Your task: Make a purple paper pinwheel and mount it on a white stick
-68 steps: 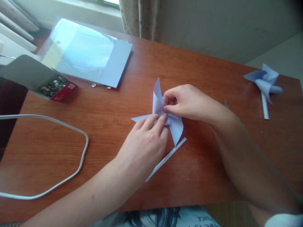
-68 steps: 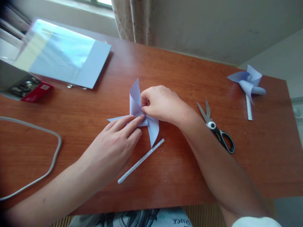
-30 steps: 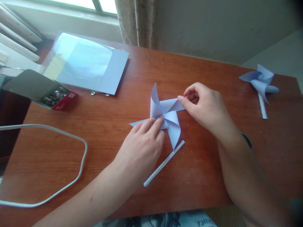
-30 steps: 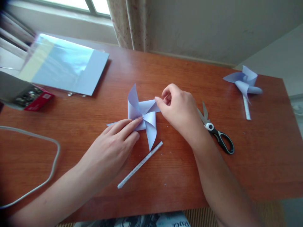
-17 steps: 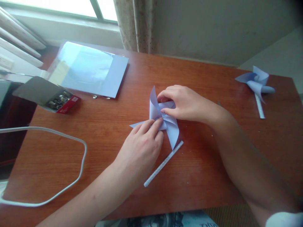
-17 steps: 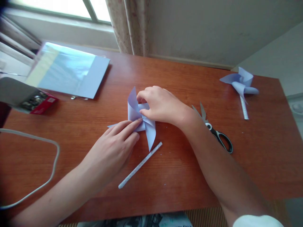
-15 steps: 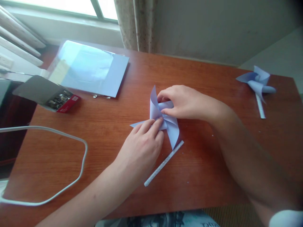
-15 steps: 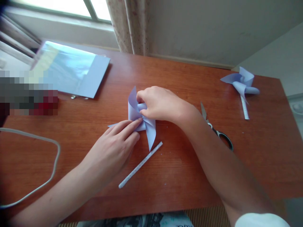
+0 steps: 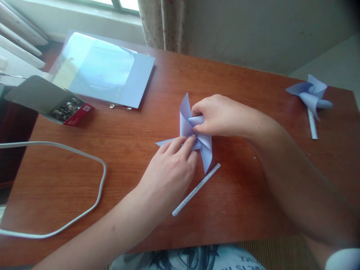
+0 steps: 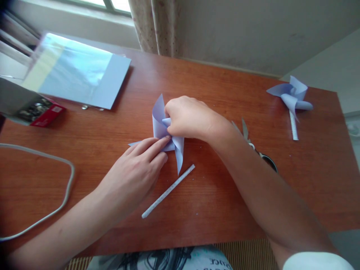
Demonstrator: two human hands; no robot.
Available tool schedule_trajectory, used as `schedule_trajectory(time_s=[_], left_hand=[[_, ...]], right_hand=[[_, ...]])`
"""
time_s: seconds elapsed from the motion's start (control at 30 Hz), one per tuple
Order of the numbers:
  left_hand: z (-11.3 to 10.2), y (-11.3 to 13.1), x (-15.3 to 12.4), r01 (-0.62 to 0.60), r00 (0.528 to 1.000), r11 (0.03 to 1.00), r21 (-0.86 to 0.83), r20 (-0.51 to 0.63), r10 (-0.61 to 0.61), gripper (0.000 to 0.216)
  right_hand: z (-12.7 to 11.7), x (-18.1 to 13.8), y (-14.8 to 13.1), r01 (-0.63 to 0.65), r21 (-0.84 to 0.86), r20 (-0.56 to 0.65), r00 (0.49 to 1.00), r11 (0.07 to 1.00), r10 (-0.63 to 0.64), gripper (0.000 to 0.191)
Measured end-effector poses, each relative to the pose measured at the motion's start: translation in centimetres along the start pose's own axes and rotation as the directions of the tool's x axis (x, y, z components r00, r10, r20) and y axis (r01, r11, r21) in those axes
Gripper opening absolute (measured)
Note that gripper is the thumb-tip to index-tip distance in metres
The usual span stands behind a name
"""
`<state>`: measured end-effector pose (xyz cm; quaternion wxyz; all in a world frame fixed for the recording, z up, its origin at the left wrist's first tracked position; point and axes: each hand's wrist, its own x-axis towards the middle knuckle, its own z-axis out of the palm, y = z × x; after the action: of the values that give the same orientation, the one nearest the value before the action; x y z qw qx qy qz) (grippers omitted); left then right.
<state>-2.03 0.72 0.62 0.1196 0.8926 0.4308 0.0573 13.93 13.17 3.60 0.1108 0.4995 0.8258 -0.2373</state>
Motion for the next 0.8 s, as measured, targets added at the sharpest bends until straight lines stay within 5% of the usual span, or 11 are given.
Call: schedule_trajectory(time_s=[0.8], left_hand=[[0.3,-0.2,-0.2,-0.021,0.999,1.0,0.004,-0.046,0.021,0.02]], right_hand=[[2.2,-1.3,0.5,-0.078,0.14,-0.157,0.983,0.987,0.1,0.017]])
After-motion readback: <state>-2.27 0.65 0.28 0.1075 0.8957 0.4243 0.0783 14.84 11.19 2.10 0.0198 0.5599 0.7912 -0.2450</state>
